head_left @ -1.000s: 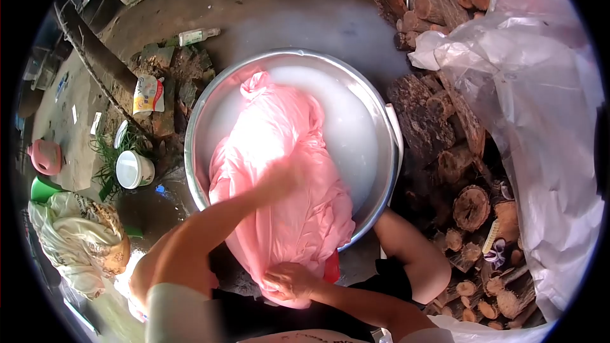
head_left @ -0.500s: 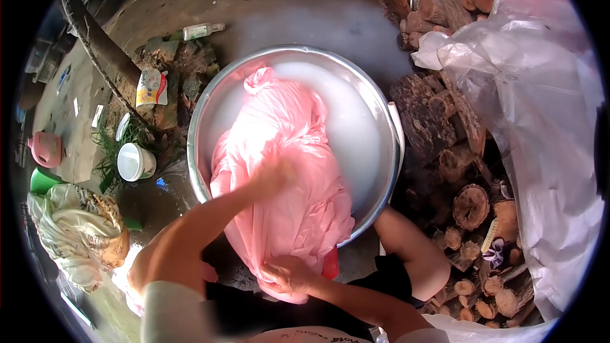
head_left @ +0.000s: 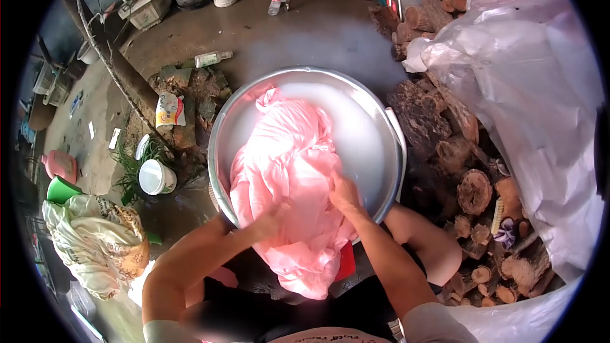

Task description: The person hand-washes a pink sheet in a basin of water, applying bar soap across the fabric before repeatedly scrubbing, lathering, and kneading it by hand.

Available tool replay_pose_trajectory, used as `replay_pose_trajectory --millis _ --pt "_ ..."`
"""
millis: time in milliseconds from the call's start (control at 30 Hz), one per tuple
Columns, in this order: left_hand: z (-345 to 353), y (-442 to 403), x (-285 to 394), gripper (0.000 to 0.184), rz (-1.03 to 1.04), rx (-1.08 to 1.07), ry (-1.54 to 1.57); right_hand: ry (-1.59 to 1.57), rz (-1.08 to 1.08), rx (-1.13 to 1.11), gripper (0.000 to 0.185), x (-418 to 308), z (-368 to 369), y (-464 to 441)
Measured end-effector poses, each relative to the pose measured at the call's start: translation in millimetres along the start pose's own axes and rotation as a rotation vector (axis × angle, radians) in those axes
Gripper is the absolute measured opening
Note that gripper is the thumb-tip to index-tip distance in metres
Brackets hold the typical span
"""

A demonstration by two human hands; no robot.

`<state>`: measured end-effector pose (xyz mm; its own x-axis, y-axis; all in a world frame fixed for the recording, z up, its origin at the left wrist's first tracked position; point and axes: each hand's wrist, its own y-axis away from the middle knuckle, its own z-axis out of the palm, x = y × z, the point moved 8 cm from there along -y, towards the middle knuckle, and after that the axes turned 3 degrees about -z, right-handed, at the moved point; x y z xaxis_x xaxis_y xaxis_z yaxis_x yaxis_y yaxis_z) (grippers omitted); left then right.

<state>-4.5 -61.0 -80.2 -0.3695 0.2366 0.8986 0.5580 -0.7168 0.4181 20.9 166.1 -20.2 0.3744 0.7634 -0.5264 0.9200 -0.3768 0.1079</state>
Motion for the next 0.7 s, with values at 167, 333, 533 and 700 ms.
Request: replay_pose_trajectory --millis 167,333,533,700 --pt "0.6 9.7 131.2 0.031 0.281 0.054 0.026 -0.579 -0.412 -0.449 0.009 -134.4 -16.8 107.2" --pt "107.6 65.5 90.7 0.029 0.863 -0.365 -1.060 -0.372 -0.899 -0.406 0.017 -145.5 28.4 191.9" --pt "18.2 -107.1 67.7 0.028 0.642 0.275 -1.622 -0.151 -1.096 -0.125 0.017 -158.4 2.6 188.1" --pt "31.8 -105.5 69.9 0.036 0.357 0.298 -1.621 -0.133 -1.066 -0.058 0.016 -154.4 9.0 187.9"
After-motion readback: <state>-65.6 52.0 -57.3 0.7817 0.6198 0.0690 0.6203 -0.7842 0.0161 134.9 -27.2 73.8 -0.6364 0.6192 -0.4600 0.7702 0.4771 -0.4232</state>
